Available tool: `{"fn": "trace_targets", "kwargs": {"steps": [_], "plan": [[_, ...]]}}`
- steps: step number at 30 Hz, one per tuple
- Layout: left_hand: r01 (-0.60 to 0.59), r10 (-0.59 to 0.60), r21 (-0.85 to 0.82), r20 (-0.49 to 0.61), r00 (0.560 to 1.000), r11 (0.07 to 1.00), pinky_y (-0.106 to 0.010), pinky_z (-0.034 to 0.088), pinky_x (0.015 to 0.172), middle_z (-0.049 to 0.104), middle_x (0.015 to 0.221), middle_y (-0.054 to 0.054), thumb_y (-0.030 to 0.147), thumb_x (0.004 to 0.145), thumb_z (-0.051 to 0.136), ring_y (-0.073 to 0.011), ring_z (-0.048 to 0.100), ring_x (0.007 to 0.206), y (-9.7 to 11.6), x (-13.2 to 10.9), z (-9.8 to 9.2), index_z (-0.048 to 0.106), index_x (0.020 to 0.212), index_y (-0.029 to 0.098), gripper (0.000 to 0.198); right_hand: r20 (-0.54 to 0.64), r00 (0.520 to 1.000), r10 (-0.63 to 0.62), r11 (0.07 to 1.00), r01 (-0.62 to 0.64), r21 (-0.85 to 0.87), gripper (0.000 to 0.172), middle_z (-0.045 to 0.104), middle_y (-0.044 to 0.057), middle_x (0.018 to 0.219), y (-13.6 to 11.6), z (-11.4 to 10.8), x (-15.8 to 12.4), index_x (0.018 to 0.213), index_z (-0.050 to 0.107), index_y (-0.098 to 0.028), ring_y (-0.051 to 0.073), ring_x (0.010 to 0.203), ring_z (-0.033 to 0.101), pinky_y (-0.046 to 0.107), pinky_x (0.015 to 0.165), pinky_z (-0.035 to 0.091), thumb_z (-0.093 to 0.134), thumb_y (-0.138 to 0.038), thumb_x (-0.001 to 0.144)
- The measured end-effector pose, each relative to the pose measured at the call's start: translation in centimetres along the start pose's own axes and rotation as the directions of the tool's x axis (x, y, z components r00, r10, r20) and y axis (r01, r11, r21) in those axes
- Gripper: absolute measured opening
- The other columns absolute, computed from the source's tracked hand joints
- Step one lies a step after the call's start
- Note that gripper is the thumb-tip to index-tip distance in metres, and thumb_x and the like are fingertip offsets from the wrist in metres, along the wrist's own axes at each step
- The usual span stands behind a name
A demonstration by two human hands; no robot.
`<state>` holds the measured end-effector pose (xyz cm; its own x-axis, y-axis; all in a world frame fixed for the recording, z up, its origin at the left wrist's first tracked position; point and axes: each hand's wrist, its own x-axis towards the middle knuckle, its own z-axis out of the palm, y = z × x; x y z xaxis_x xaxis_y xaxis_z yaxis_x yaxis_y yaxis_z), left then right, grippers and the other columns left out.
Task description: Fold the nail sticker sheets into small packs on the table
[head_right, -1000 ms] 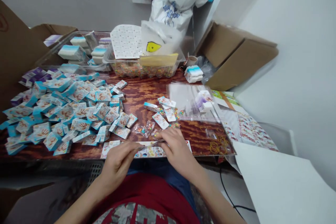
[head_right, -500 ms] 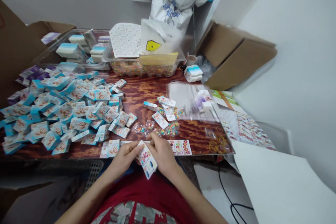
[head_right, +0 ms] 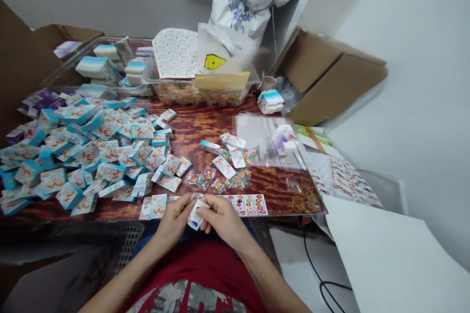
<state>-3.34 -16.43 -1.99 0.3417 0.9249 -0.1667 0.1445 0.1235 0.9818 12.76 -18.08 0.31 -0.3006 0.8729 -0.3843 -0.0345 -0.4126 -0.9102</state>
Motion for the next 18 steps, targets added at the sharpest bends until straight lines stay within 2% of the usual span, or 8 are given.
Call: {"fn": "trace_targets", "kwargs": {"steps": [3,6,9,11,12,14,16,18], "plan": [[0.153,-0.121,-0.241,0.144,0.982,0.958,-0.025,0.049,0.06,0.061,0.071,-0.001,0.052,0.09,0.05,-0.0144,0.058,0.063,0.4,-0.2,0.0,0.062,0.086,0.015,0.039,-0.064,0.998,-0.026,0.999,0.024,-0.041,0.024,0.058,-0.003,0.06,0.0,0.3,0.2,0.078,0.057,-0.017,0.009,0.049,0.052,0.02,0.046,0.04,0.065,-0.04,0.076],[0.213,-0.143,-0.26,0.264,0.954,0.942,-0.026,0.054,0.061,0.065,0.076,-0.004,0.055,0.088,0.053,-0.0153,0.063,0.064,0.6,-0.5,0.4,0.062,0.092,0.014,0.042,-0.179,0.981,-0.073,0.992,0.053,-0.115,0.018,0.053,-0.006,0.059,0.1,0.2,0.1,0.076,0.054,-0.019,0.008,0.048,0.048,0.019,0.045,0.037,0.064,-0.034,0.076],[0.207,-0.152,-0.22,0.241,0.959,0.953,-0.023,0.053,0.056,0.067,0.076,-0.005,0.056,0.088,0.052,-0.0133,0.064,0.058,0.1,-0.6,0.8,0.06,0.091,0.014,0.043,-0.162,0.985,-0.067,0.986,0.04,-0.164,0.019,0.054,-0.004,0.061,0.4,-1.6,0.0,0.083,0.056,-0.019,0.01,0.048,0.048,0.021,0.045,0.037,0.058,-0.038,0.08],[0.208,-0.165,-0.218,0.202,0.965,0.953,-0.021,0.051,0.052,0.067,0.074,-0.005,0.057,0.088,0.051,-0.0122,0.062,0.054,-0.6,-0.5,0.8,0.058,0.089,0.014,0.044,-0.252,0.96,-0.119,0.96,0.046,-0.278,0.022,0.058,-0.001,0.066,0.7,-4.1,0.1,0.084,0.058,-0.019,0.013,0.053,0.052,0.024,0.049,0.04,0.052,-0.04,0.084],[0.21,-0.17,-0.22,0.186,0.968,0.953,-0.021,0.05,0.051,0.067,0.073,-0.004,0.058,0.087,0.051,-0.0118,0.062,0.053,-0.9,-0.4,0.8,0.058,0.089,0.014,0.044,-0.362,0.909,-0.208,0.92,0.056,-0.387,0.022,0.059,0.001,0.069,0.9,-5.6,0.2,0.082,0.059,-0.019,0.015,0.058,0.054,0.026,0.054,0.042,0.05,-0.039,0.085],[0.211,-0.175,-0.227,0.169,0.97,0.951,-0.02,0.05,0.05,0.067,0.073,-0.004,0.058,0.086,0.053,-0.0116,0.062,0.052,-1.2,-0.2,0.7,0.057,0.09,0.014,0.044,-0.517,0.756,-0.401,0.784,-0.009,-0.621,0.017,0.063,0.005,0.082,1.5,-8.4,0.5,0.083,0.061,-0.019,0.019,0.071,0.059,0.03,0.065,0.045,0.05,-0.032,0.084],[0.214,-0.178,-0.237,0.166,0.97,0.947,-0.02,0.049,0.048,0.067,0.075,-0.004,0.058,0.085,0.054,-0.0113,0.061,0.052,-1.3,0.1,0.6,0.056,0.091,0.015,0.044,-0.492,0.726,-0.481,0.631,-0.104,-0.769,0.022,0.062,0.007,0.104,2.1,-10.4,1.0,0.099,0.063,-0.02,0.021,0.083,0.06,0.033,0.075,0.045,0.049,-0.022,0.082],[0.222,-0.183,-0.245,0.17,0.968,0.944,-0.02,0.048,0.047,0.067,0.076,-0.004,0.058,0.084,0.055,-0.0108,0.061,0.052,-1.1,0.3,0.7,0.056,0.093,0.015,0.045,-0.434,0.755,-0.492,0.525,-0.14,-0.839,0.026,0.06,0.008,0.109,2.6,-11.4,1.4,0.103,0.064,-0.02,0.022,0.088,0.06,0.034,0.078,0.044,0.046,-0.019,0.084]]}}
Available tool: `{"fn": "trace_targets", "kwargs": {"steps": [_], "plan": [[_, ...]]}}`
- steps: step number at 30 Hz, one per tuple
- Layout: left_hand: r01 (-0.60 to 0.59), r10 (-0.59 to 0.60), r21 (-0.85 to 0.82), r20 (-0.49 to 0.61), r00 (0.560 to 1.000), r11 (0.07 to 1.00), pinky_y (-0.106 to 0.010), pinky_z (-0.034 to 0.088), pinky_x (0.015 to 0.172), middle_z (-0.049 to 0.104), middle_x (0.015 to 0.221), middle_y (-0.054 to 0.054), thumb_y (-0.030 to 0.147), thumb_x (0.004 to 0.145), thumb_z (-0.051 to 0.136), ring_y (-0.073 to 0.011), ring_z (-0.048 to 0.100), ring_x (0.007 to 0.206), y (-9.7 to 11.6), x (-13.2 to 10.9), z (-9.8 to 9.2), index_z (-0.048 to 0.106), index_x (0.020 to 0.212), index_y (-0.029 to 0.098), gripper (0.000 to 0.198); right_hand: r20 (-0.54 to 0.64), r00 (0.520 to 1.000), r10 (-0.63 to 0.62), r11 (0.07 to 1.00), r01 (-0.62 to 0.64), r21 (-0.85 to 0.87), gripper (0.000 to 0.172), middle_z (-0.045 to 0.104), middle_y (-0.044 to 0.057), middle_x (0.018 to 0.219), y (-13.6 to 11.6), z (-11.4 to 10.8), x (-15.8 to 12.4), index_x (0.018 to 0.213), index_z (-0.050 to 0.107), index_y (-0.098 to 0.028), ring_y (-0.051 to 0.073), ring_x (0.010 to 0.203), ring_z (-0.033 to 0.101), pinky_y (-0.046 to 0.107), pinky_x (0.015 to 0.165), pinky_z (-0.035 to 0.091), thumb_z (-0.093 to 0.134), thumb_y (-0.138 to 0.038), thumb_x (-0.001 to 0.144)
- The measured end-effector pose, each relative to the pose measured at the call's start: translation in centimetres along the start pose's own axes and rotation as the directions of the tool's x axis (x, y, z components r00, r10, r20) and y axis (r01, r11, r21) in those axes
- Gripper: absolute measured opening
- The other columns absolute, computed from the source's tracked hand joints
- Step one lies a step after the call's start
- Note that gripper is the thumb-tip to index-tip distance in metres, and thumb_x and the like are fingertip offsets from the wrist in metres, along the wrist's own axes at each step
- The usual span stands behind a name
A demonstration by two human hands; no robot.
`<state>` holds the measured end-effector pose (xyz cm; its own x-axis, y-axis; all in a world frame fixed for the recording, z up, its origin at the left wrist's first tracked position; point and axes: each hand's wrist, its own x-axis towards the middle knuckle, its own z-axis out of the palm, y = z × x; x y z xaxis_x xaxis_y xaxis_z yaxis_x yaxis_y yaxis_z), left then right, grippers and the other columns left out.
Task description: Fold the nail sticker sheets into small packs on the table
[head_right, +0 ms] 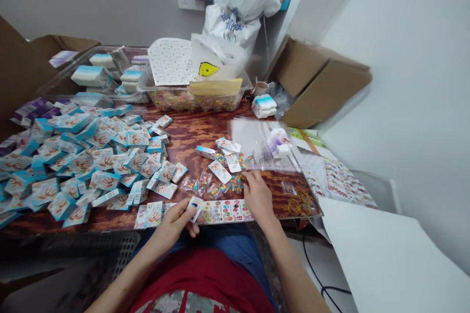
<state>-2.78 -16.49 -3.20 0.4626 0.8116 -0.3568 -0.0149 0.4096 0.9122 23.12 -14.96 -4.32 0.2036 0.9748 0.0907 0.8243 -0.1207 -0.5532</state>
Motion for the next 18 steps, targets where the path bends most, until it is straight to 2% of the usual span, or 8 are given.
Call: {"fn": "trace_targets", "kwargs": {"steps": [3,7,9,11,13,16,18], "plan": [[0.0,0.0,0.006,0.001,1.0,1.0,-0.019,0.046,0.045,0.065,0.075,-0.002,0.058,0.083,0.056,-0.0098,0.059,0.05,0.4,0.2,0.0,0.055,0.094,0.015,0.044,0.024,0.999,-0.043,0.999,0.043,0.006,0.025,0.061,0.009,0.097,0.4,0.1,0.0,0.091,0.065,-0.018,0.023,0.088,0.06,0.035,0.079,0.044,0.041,-0.023,0.09],[0.004,-0.004,0.018,0.002,1.0,1.0,-0.02,0.045,0.045,0.064,0.074,-0.002,0.057,0.082,0.057,-0.0096,0.057,0.05,1.2,0.5,-0.1,0.054,0.091,0.015,0.042,-0.059,0.998,-0.01,0.979,0.022,0.205,0.024,0.064,0.009,0.091,0.0,-1.2,-0.2,0.086,0.067,-0.018,0.024,0.087,0.06,0.036,0.08,0.044,0.047,-0.031,0.09],[0.01,-0.01,0.044,0.009,1.0,0.999,-0.019,0.043,0.045,0.065,0.076,-0.003,0.055,0.083,0.056,-0.0094,0.056,0.05,1.6,0.8,0.0,0.054,0.091,0.015,0.041,-0.041,0.999,0.006,0.951,0.006,0.31,0.023,0.064,0.007,0.087,-1.0,-2.2,-0.4,0.084,0.068,-0.019,0.023,0.085,0.06,0.034,0.078,0.043,0.051,-0.034,0.088],[0.003,-0.006,0.09,0.029,1.0,0.996,-0.019,0.04,0.044,0.065,0.077,-0.003,0.053,0.084,0.054,-0.0091,0.054,0.05,1.9,1.1,0.2,0.054,0.089,0.016,0.037,0.077,0.997,-0.033,0.908,-0.002,0.42,0.021,0.064,0.006,0.086,-2.8,-2.9,-0.7,0.083,0.068,-0.019,0.022,0.084,0.059,0.032,0.077,0.043,0.054,-0.033,0.087],[-0.005,-0.005,0.145,0.066,0.998,0.989,-0.019,0.037,0.043,0.063,0.076,-0.001,0.049,0.086,0.051,-0.0093,0.052,0.05,1.9,1.3,0.5,0.053,0.087,0.017,0.032,0.254,0.958,-0.136,0.866,-0.01,0.5,0.02,0.065,0.004,0.084,-5.0,-3.2,-1.2,0.08,0.067,-0.019,0.02,0.081,0.059,0.03,0.074,0.042,0.054,-0.031,0.088],[-0.031,0.0,0.26,0.119,0.993,0.965,-0.021,0.036,0.046,0.057,0.07,0.002,0.038,0.088,0.049,-0.0106,0.049,0.051,1.7,1.3,0.9,0.053,0.09,0.018,0.021,0.415,0.867,-0.277,0.891,0.07,0.448,0.022,0.061,0.001,0.074,-7.8,-2.6,-1.7,0.071,0.064,-0.019,0.017,0.073,0.056,0.027,0.069,0.038,0.053,-0.023,0.089],[-0.075,0.035,0.355,0.118,0.992,0.932,-0.022,0.038,0.052,0.054,0.07,0.003,0.027,0.086,0.048,-0.012,0.049,0.055,1.6,1.1,1.0,0.055,0.094,0.018,0.014,0.443,0.848,-0.291,0.926,0.133,0.354,0.021,0.06,0.001,0.072,-9.0,-1.9,-1.8,0.069,0.063,-0.019,0.016,0.071,0.056,0.027,0.067,0.036,0.055,-0.018,0.088]]}}
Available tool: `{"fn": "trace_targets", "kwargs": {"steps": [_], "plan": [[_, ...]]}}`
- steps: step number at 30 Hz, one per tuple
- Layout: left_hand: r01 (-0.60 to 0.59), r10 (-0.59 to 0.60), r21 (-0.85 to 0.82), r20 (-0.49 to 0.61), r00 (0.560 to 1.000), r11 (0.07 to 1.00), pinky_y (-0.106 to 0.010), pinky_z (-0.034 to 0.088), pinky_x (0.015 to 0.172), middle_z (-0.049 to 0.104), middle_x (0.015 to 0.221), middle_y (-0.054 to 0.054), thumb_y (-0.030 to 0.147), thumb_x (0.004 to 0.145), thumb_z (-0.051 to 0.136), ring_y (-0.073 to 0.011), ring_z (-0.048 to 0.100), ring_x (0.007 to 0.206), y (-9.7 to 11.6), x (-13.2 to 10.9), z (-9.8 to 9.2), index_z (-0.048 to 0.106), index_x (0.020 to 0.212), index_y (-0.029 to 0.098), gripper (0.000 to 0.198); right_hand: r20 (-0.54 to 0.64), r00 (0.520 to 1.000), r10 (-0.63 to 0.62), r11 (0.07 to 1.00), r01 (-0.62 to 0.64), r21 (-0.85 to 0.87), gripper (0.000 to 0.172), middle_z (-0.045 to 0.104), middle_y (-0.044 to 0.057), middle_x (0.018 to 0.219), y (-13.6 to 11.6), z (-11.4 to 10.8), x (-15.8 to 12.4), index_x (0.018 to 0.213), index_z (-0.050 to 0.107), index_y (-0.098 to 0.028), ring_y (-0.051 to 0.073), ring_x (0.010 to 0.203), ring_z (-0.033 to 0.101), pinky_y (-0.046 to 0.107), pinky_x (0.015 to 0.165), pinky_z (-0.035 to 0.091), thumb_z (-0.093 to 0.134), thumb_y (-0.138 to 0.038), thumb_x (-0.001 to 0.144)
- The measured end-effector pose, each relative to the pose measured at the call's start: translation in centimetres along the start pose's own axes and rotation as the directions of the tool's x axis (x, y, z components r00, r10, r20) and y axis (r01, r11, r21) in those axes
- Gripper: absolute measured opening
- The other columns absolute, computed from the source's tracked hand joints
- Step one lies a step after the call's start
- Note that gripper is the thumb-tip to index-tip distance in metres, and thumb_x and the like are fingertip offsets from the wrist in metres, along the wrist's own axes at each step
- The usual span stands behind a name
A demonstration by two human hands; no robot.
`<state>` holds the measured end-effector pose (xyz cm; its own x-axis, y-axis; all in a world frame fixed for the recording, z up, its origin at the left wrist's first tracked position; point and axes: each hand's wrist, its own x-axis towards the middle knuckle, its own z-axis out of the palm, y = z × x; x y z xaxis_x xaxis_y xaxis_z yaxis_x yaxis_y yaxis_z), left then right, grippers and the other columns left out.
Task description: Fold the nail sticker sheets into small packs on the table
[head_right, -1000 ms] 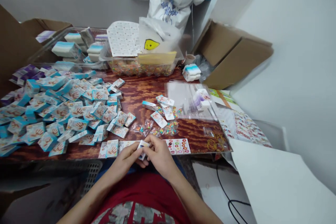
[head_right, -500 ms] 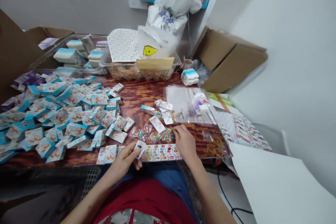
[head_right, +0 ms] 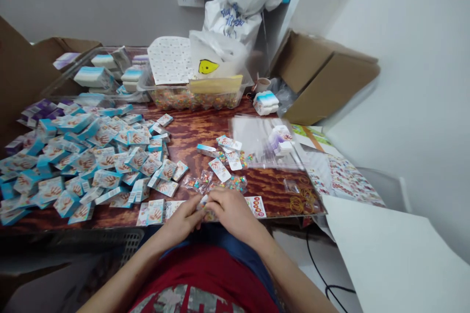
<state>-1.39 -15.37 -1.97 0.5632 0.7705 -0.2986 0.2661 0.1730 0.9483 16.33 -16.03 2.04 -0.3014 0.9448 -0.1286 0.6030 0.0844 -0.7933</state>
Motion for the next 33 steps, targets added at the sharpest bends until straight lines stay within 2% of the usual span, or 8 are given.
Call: {"fn": "trace_targets", "kwargs": {"steps": [5,8,12,15,18,23,28,33], "plan": [[-0.006,0.014,0.137,-0.059,0.998,0.991,-0.023,0.039,0.059,0.058,0.079,0.001,0.02,0.082,0.05,-0.0147,0.051,0.066,-0.1,-0.4,-0.1,0.058,0.099,0.017,0.019,-0.11,0.993,0.039,0.993,-0.051,-0.108,0.011,0.061,0.002,0.078,-0.2,1.5,0.7,0.073,0.059,-0.019,0.016,0.074,0.055,0.027,0.068,0.035,0.059,-0.015,0.084],[0.019,-0.018,0.129,-0.006,1.0,0.991,-0.023,0.038,0.056,0.06,0.076,0.001,0.025,0.086,0.047,-0.0139,0.051,0.062,0.2,-0.7,-0.6,0.059,0.095,0.017,0.017,-0.094,0.992,0.087,0.993,-0.08,0.083,0.004,0.062,0.001,0.081,0.3,2.0,0.4,0.084,0.059,-0.019,0.016,0.074,0.055,0.026,0.068,0.037,0.059,-0.016,0.082],[-0.071,0.022,0.228,0.211,0.977,0.971,-0.023,0.041,0.057,0.067,0.079,-0.001,0.033,0.092,0.045,-0.0147,0.058,0.063,2.0,-0.2,-2.9,0.064,0.095,0.019,0.024,0.049,0.984,0.172,0.899,-0.177,0.4,0.009,0.055,-0.003,0.066,1.5,1.8,-0.5,0.073,0.057,-0.019,0.013,0.062,0.05,0.023,0.058,0.035,0.06,-0.023,0.079],[-0.224,0.225,0.48,0.055,0.973,0.848,-0.028,0.045,0.076,0.07,0.095,-0.003,0.032,0.094,0.045,-0.0192,0.063,0.086,4.3,2.7,-5.1,0.065,0.105,0.022,0.025,0.012,0.975,0.222,0.835,-0.197,0.514,0.019,0.049,-0.004,0.064,2.1,1.3,-1.0,0.069,0.054,-0.018,0.011,0.059,0.043,0.023,0.055,0.03,0.066,-0.031,0.076],[-0.116,0.424,0.804,-0.179,0.888,0.583,-0.034,0.044,0.09,0.066,0.112,-0.008,0.025,0.098,0.037,-0.0217,0.058,0.103,6.0,7.3,-6.4,0.06,0.115,0.018,0.029,0.019,0.973,0.232,0.801,-0.202,0.563,0.025,0.047,-0.004,0.064,1.9,1.1,-1.1,0.07,0.054,-0.018,0.011,0.058,0.041,0.023,0.055,0.028,0.069,-0.038,0.073],[-0.119,0.427,0.898,-0.082,0.901,0.424,-0.042,0.042,0.092,0.063,0.11,-0.014,0.015,0.09,0.051,-0.0286,0.053,0.107,5.5,11.8,-6.4,0.062,0.103,0.014,0.017,0.014,0.974,0.226,0.814,-0.197,0.546,0.025,0.047,-0.003,0.065,1.6,1.4,-1.3,0.07,0.053,-0.018,0.012,0.061,0.041,0.023,0.056,0.029,0.068,-0.038,0.075],[-0.116,0.37,0.93,-0.024,0.929,0.35,-0.04,0.043,0.086,0.062,0.103,-0.013,0.008,0.088,0.047,-0.0276,0.054,0.099,3.6,10.3,-6.0,0.06,0.093,0.016,0.016,0.014,0.959,0.283,0.737,-0.227,0.636,0.03,0.05,-0.003,0.067,4.2,2.0,-1.7,0.073,0.055,-0.019,0.012,0.06,0.044,0.023,0.055,0.034,0.07,-0.045,0.072],[-0.069,0.334,0.931,-0.058,0.941,0.358,-0.041,0.043,0.087,0.059,0.11,-0.012,0.015,0.085,0.058,-0.0287,0.052,0.104,2.9,10.1,-6.0,0.055,0.11,0.015,0.026,0.028,0.966,0.257,0.75,-0.217,0.625,0.03,0.047,-0.004,0.064,3.8,2.5,-1.1,0.072,0.054,-0.02,0.011,0.057,0.041,0.023,0.054,0.031,0.07,-0.045,0.073]]}}
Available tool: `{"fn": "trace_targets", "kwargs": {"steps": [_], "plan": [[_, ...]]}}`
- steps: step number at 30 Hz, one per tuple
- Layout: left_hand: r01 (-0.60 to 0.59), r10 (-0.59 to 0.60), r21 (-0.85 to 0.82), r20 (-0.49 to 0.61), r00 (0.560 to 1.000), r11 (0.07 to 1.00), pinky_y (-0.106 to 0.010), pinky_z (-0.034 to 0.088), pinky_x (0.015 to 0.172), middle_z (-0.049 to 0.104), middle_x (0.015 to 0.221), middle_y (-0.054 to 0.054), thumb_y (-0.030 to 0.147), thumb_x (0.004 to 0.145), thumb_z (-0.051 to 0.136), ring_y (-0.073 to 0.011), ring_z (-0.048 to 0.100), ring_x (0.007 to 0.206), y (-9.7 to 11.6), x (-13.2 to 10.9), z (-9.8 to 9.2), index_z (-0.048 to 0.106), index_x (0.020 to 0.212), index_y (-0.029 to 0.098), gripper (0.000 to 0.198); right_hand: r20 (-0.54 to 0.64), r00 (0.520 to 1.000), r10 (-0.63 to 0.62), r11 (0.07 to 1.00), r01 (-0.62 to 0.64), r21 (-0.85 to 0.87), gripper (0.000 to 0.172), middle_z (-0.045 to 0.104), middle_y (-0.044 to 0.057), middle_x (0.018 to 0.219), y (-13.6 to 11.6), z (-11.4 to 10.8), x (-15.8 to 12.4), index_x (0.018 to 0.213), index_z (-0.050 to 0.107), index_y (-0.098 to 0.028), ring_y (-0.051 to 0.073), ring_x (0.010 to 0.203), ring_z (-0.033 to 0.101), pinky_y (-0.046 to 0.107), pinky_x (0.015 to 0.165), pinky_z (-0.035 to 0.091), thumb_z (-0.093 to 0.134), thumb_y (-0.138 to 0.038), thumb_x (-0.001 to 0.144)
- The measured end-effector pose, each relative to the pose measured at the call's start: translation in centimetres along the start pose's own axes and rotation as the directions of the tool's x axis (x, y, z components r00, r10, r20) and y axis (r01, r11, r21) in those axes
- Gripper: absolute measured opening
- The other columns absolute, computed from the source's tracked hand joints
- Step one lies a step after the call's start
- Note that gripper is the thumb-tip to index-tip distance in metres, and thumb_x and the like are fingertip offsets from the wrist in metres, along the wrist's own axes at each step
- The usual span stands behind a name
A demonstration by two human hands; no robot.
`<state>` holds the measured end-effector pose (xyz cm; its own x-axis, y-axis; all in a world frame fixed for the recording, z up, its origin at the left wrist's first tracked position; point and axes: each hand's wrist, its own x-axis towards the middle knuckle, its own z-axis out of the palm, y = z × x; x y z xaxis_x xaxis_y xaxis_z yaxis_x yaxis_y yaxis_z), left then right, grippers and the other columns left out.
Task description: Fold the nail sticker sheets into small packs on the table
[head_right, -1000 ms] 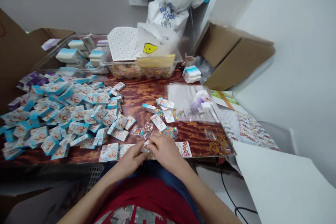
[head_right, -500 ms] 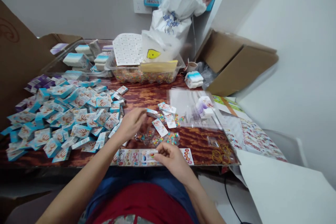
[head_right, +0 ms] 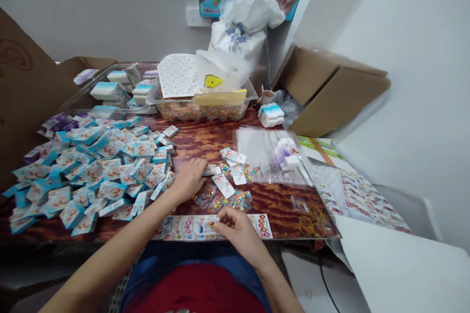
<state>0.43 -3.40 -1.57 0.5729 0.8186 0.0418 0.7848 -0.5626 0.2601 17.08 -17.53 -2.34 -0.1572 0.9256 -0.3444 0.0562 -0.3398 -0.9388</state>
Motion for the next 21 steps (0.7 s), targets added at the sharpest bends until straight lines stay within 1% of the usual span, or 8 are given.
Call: {"fn": "trace_targets", "kwargs": {"steps": [2,6,8,10,12,16,19,21], "plan": [[0.019,-0.019,-0.005,0.012,1.0,1.0,-0.039,0.043,0.086,0.059,0.11,-0.012,0.018,0.083,0.061,-0.0286,0.053,0.104,-0.3,0.3,0.1,0.054,0.115,0.015,0.033,0.026,1.0,0.001,1.0,-0.001,-0.011,0.029,0.045,-0.005,0.063,-0.9,0.5,0.1,0.072,0.052,-0.019,0.01,0.057,0.04,0.023,0.054,0.029,0.07,-0.043,0.073],[0.011,-0.01,-0.027,0.051,0.999,1.0,-0.038,0.044,0.086,0.058,0.109,-0.012,0.031,0.083,0.066,-0.0288,0.053,0.105,-1.0,0.0,-0.1,0.061,0.113,0.015,0.035,0.028,1.0,0.004,1.0,-0.003,-0.019,0.03,0.044,-0.005,0.062,-1.7,0.6,0.1,0.072,0.052,-0.019,0.01,0.057,0.039,0.022,0.053,0.027,0.07,-0.042,0.074],[-0.006,0.009,-0.039,0.061,0.998,0.999,-0.039,0.043,0.089,0.057,0.113,-0.013,0.041,0.086,0.063,-0.0293,0.052,0.108,-1.1,-0.5,-0.4,0.062,0.114,0.015,0.038,0.018,1.0,0.006,1.0,-0.005,-0.013,0.031,0.045,-0.005,0.062,-1.5,0.4,0.2,0.073,0.053,-0.019,0.009,0.056,0.039,0.023,0.052,0.027,0.07,-0.044,0.074],[-0.021,0.025,-0.049,0.066,0.998,0.999,-0.039,0.042,0.091,0.059,0.112,-0.012,0.045,0.091,0.053,-0.0283,0.052,0.108,-0.9,-1.0,-0.7,0.064,0.112,0.017,0.036,0.01,1.0,0.0,1.0,0.0,-0.016,0.031,0.045,-0.005,0.063,-1.1,0.4,0.4,0.074,0.053,-0.019,0.01,0.056,0.039,0.023,0.053,0.028,0.07,-0.045,0.075],[-0.031,0.034,-0.051,0.065,0.997,0.998,-0.038,0.042,0.091,0.061,0.109,-0.011,0.043,0.095,0.048,-0.0269,0.052,0.106,-0.5,-1.3,-0.9,0.066,0.108,0.018,0.033,0.009,1.0,-0.011,1.0,0.011,-0.02,0.03,0.046,-0.005,0.063,-0.9,0.7,0.5,0.074,0.054,-0.019,0.01,0.056,0.04,0.023,0.054,0.029,0.07,-0.045,0.075],[-0.022,0.024,-0.029,0.046,0.999,0.999,-0.04,0.043,0.09,0.061,0.105,-0.013,0.035,0.089,0.059,-0.0287,0.052,0.105,0.4,-1.5,-0.8,0.065,0.106,0.015,0.027,0.036,0.999,-0.011,0.999,0.012,-0.031,0.029,0.047,-0.005,0.064,-1.2,1.9,0.6,0.073,0.053,-0.019,0.01,0.057,0.04,0.023,0.054,0.029,0.069,-0.042,0.075],[-0.021,0.021,-0.018,0.039,0.999,1.0,-0.04,0.044,0.087,0.061,0.105,-0.013,0.032,0.086,0.063,-0.0294,0.054,0.103,1.0,-1.6,-0.6,0.062,0.111,0.014,0.031,0.04,0.999,-0.027,0.999,0.029,-0.046,0.025,0.047,-0.004,0.066,-1.2,2.6,0.6,0.073,0.052,-0.018,0.01,0.059,0.04,0.023,0.055,0.03,0.067,-0.037,0.076],[-0.019,0.02,-0.02,0.034,0.999,1.0,-0.039,0.045,0.085,0.061,0.105,-0.011,0.027,0.086,0.062,-0.0283,0.055,0.101,1.2,-1.8,-0.6,0.059,0.114,0.015,0.03,0.026,0.999,-0.04,0.998,0.041,-0.054,0.024,0.046,-0.005,0.066,-1.1,2.5,0.5,0.071,0.051,-0.018,0.01,0.059,0.04,0.022,0.055,0.03,0.067,-0.035,0.076]]}}
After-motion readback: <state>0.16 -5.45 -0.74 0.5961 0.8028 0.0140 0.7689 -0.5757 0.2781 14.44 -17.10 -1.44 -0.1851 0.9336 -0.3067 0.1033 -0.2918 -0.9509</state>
